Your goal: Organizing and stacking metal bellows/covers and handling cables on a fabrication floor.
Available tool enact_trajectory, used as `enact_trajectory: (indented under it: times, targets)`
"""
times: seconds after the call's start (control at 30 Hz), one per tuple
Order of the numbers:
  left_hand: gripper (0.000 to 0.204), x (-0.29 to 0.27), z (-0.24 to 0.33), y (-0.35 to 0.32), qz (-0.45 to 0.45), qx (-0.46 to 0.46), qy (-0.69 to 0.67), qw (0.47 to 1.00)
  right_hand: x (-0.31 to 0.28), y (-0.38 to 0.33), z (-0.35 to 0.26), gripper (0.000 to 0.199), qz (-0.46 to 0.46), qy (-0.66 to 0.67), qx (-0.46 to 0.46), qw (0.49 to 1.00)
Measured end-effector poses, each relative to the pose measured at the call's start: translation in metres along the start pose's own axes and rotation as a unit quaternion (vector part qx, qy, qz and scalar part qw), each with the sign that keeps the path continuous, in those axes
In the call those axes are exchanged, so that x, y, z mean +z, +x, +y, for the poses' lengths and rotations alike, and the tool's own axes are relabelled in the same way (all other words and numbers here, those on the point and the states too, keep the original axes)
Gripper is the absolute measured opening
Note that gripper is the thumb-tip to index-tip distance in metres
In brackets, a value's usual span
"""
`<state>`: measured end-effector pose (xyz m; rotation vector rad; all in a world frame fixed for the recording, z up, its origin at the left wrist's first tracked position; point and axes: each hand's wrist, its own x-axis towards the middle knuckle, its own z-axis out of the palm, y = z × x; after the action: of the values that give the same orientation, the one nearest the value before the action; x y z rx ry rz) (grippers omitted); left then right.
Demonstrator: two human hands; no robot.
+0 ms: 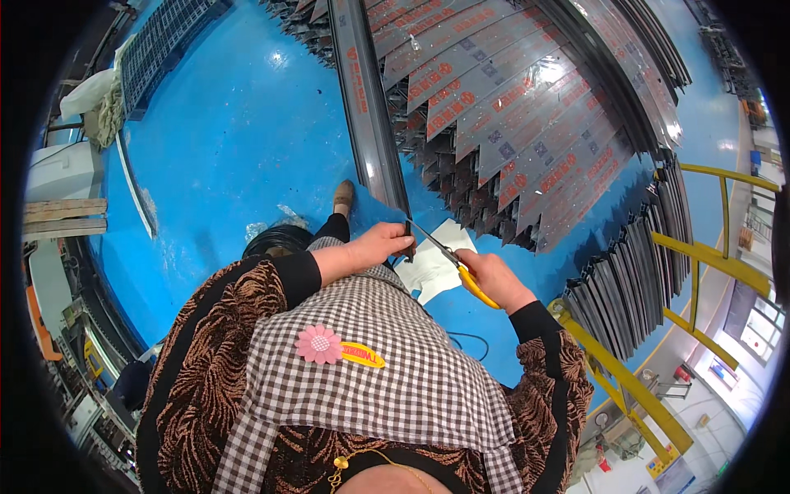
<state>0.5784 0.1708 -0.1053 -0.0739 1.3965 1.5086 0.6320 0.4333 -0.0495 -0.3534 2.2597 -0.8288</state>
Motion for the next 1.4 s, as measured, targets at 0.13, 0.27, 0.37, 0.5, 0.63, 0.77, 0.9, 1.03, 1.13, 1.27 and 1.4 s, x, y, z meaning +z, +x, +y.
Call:
enact_trajectory:
  times: [0.13, 0.27, 0.37, 0.5, 0.63, 0.77, 0.9, 1.03, 1.13, 1.27, 1.4]
  targets:
    - [0.02, -0.002, -0.005, -0.002, -0.013, 0.007, -0.002, 1.0, -0.008, -0.026, -0.002, 0.029, 0.044, 0.048, 0.004, 0.998]
    - [0.02, -0.003, -0.003, -0.005, -0.158, 0.066, 0.142, 0.975, -0.055, -0.028, 0.001, 0.032, 0.238, 0.075, 0.015, 0.968]
    - [0.02, 0.018, 0.039, -0.013, -0.206, 0.099, 0.252, 0.94, -0.087, 0.005, 0.032, 0.039, 0.336, -0.103, 0.164, 0.922]
    - [0.019, 0.041, 0.077, -0.021, -0.223, 0.167, 0.355, 0.892, -0.104, 0.04, 0.056, 0.038, 0.428, -0.177, 0.25, 0.85]
    - [0.018, 0.044, 0.095, -0.029, -0.164, 0.279, 0.327, 0.888, -0.066, 0.035, 0.024, 0.035, 0.551, -0.121, 0.019, 0.826]
    - [0.019, 0.038, 0.132, -0.038, -0.056, 0.17, 0.015, 0.984, -0.01, 0.006, -0.081, 0.03, 0.215, 0.57, -0.064, 0.79]
    - [0.018, 0.027, 0.192, -0.04, -0.016, 0.181, -0.081, 0.98, 0.033, 0.009, -0.055, 0.018, 0.165, 0.442, -0.028, 0.881]
    - [0.019, -0.025, 0.238, -0.026, 0.033, 0.23, -0.138, 0.963, 0.052, -0.028, -0.02, 0.013, 0.262, 0.299, 0.165, 0.903]
    - [0.023, -0.059, 0.276, -0.007, 0.073, 0.276, -0.182, 0.941, 0.069, -0.097, 0.002, 0.011, 0.401, 0.251, 0.302, 0.827]
    - [0.023, -0.116, 0.34, 0.041, 0.068, 0.365, -0.262, 0.891, 0.001, -0.197, -0.048, 0.016, 0.594, 0.025, 0.431, 0.678]
    - [0.019, -0.206, 0.375, 0.089, 0.051, 0.419, -0.134, 0.896, -0.006, -0.27, -0.05, 0.012, 0.675, 0.12, 0.461, 0.564]
